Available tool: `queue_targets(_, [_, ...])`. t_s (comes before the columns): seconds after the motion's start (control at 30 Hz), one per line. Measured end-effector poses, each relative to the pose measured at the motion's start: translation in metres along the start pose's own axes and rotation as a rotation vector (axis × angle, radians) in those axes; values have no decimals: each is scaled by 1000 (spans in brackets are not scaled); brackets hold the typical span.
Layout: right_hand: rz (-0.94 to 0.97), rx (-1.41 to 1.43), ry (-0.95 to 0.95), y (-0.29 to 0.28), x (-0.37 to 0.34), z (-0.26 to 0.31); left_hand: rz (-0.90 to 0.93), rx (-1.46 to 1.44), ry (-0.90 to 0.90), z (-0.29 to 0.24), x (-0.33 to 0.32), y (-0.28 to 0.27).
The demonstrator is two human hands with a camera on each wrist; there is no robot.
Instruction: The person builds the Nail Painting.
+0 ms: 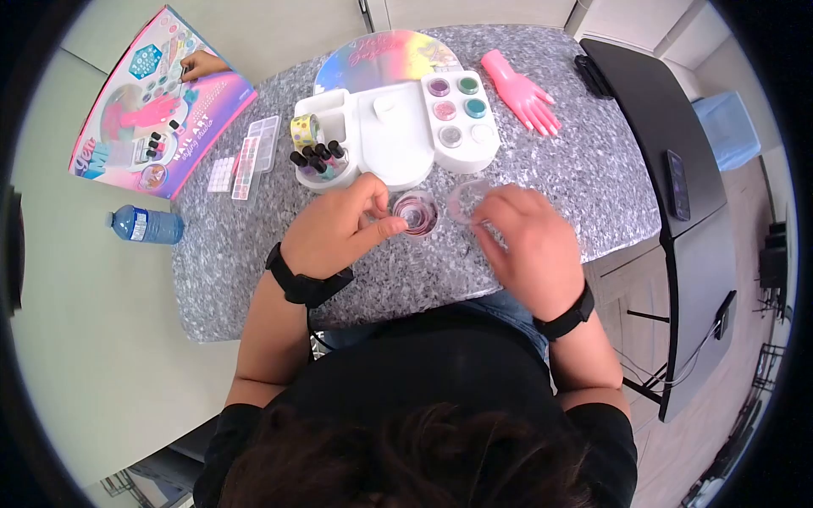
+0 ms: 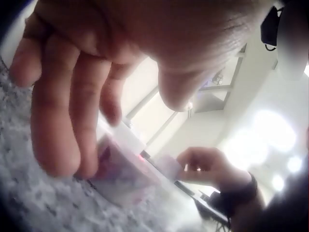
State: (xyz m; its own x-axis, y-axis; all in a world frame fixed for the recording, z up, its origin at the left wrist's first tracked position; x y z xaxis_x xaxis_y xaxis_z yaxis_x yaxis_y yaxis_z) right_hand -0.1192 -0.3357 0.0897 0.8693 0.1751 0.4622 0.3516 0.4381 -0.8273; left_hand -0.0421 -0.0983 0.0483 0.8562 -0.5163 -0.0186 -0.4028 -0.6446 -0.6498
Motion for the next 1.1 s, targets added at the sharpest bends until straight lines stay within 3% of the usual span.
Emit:
queue_targets(0.07, [50,103,-123,4,5,20,22,-36,-36,-2,0,1])
queue_targets(0.13, [55,116,-138,8,6,28,-157,-34,279,-19,-1,-8])
queue_targets(0.17, [53,122,-155,9,8,32,-159,-30,281,-20,0,-10])
queue_targets(0.23, [50,128,-175,11,11,36,-112,-163,475,-31,-1,-11])
queue_targets(0.37, [115,118,-205,19,10,38,-101,-85,473,-30,1,-4])
queue_targets(0.43, [129,112,-231,22,8,36,-151,133,484,-26,4,-4])
queue_targets(0.57, [136,64,-216,28,4,28,-202,99,449,-19,4,-8])
queue_targets(0.73, [101,45,-209,24,7,26,-279,263,501,-21,2,-14])
queue_targets(1.1, [132,-54,-159,20,3,20,-221,243,460,-13,-2,-29])
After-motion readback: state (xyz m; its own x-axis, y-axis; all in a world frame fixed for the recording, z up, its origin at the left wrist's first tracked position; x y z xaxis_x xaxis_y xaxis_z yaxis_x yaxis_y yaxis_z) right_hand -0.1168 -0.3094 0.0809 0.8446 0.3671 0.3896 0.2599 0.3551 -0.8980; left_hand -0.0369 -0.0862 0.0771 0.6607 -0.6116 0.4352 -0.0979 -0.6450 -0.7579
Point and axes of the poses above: each hand's wrist, its own x-axis towards the middle knuckle, its own y-axis out of the palm, z = x × y, the point moved 5 cm from there along x, towards the middle knuckle, and after that the axes turned 5 degrees about -z, right-handed, at the moved point
